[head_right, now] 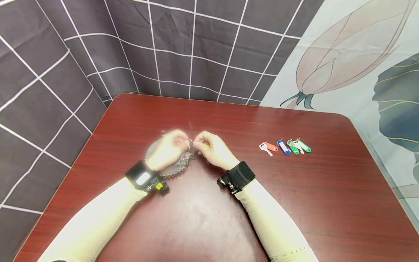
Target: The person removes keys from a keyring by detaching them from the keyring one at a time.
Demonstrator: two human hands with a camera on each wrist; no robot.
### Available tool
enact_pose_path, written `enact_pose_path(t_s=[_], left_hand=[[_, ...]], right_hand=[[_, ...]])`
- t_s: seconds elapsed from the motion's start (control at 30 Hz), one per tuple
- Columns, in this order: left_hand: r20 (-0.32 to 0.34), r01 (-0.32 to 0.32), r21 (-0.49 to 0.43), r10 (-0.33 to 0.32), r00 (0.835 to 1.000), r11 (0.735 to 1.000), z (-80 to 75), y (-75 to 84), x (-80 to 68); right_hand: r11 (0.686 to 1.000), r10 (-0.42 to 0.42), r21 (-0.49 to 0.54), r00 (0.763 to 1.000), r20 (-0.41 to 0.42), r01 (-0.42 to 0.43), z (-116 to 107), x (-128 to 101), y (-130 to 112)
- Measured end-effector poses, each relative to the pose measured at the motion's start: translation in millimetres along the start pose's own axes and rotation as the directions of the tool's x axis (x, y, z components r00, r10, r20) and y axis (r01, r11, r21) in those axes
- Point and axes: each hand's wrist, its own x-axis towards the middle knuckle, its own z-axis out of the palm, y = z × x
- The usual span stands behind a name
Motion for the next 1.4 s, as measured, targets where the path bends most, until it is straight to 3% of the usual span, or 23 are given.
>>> enact_pose_path(t_s=[0.23, 0.3, 0.63, 0.8, 1.03, 1.2, 1.4], left_hand=[[0.015, -0.017, -0.058, 0.018, 1.0, 0.998, 1.6, 0.1, 2.2], [0.016, -0.028, -0.06, 0.029, 0.999, 0.998, 2.3, 0.1, 2.4], [0.019, -0.098, 0.007, 0.098, 0.995, 0.995, 4.0, 1.7, -0.7], [0.025, -0.123, 0.087, 0.121, 0.992, 0.989, 2.9, 4.9, -3.2], [0.069, -0.097, 0.127, 0.089, 0.994, 0.987, 2.8, 9.5, -2.7], [0.1, -0.101, 0.184, 0.083, 0.991, 0.978, 2.5, 7.9, -1.2], [0.131, -0.087, 0.168, 0.065, 0.989, 0.982, 2.2, 4.3, -1.2]], right_hand=[[1.0, 0.007, -0.003, 1.0, -0.031, -0.007, -1.9, 0.1, -2.4], [1.0, 0.01, -0.01, 1.0, -0.029, -0.01, -2.7, -1.8, -12.8], [0.997, -0.032, -0.076, 0.998, -0.05, 0.028, -3.3, -0.9, 0.5], [0.996, -0.038, -0.087, 0.998, -0.058, 0.032, -3.8, -0.4, 0.8], [0.999, 0.023, -0.037, 0.997, -0.08, -0.026, -2.9, 0.1, 0.6], [1.0, 0.008, -0.01, 0.995, -0.1, -0.009, -3.0, 1.2, -0.4], [1.0, 0.005, 0.015, 0.993, -0.12, -0.003, -1.8, 2.0, 0.5]])
